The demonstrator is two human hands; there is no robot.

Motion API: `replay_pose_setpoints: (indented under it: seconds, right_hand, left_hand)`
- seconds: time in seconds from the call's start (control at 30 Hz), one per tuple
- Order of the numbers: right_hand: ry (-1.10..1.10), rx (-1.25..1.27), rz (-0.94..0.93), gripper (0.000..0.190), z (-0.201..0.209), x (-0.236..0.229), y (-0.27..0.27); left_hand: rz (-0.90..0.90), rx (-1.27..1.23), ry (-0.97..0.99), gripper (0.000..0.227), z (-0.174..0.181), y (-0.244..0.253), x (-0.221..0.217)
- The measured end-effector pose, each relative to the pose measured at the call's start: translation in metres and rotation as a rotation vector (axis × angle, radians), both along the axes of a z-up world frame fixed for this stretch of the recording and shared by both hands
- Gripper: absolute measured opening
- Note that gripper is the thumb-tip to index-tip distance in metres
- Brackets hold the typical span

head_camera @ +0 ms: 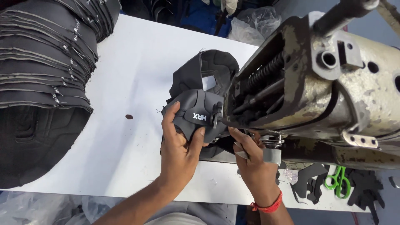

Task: The person uses a sewing machine to stitch black shoe parts, specifically attaching straps to the main body. They repeatedly pick up parts from a stack, align them under the needle, sew them, and then place the finished items aside.

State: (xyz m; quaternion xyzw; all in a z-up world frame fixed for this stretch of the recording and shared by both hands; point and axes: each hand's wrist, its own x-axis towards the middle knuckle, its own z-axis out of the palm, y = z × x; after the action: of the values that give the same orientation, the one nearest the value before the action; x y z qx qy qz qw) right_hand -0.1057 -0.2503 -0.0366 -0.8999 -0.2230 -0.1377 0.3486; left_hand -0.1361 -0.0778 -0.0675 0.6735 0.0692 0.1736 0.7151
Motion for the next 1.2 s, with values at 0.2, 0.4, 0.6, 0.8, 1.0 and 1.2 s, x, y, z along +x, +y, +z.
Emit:
replay_pose_setpoints:
  seconds: [0.2,0.4,0.6,0.8,1.0,1.2]
  right_hand:
    - [-0.031,-0.023,-0.019,0.037,-0.005,0.0,-0.003]
    - [0.18,0.073,-0.032,0.029,-0.022,0.003,-0.013]
    - [0.078,0.026,-0.065,0.029,-0.012,0.004,-0.011]
    - [0.084,0.045,-0.048,0.033,-0.015,0.003,-0.016]
    - [0.079,-0.028,-0.079,0.033,-0.017,-0.001,-0.017]
    - [0.066,-0.006,-0.082,0.034,-0.018,0.001,-0.015]
  left_hand:
    - [-0.01,0.068,0.01,0.068,-0.001,-0.001,0.0]
    - [0.031,0.145,0.127,0.071,0.001,-0.004,-0.006]
    - [-0.008,0.286,0.173,0.058,0.023,0.019,-0.007]
    - [0.068,0.658,0.019,0.029,0.043,0.066,0.026]
    - [-0.384,0.433,0.551,0.044,0.04,0.078,0.091]
    - [-0.59,0.282,0.668,0.05,0.03,0.079,0.111]
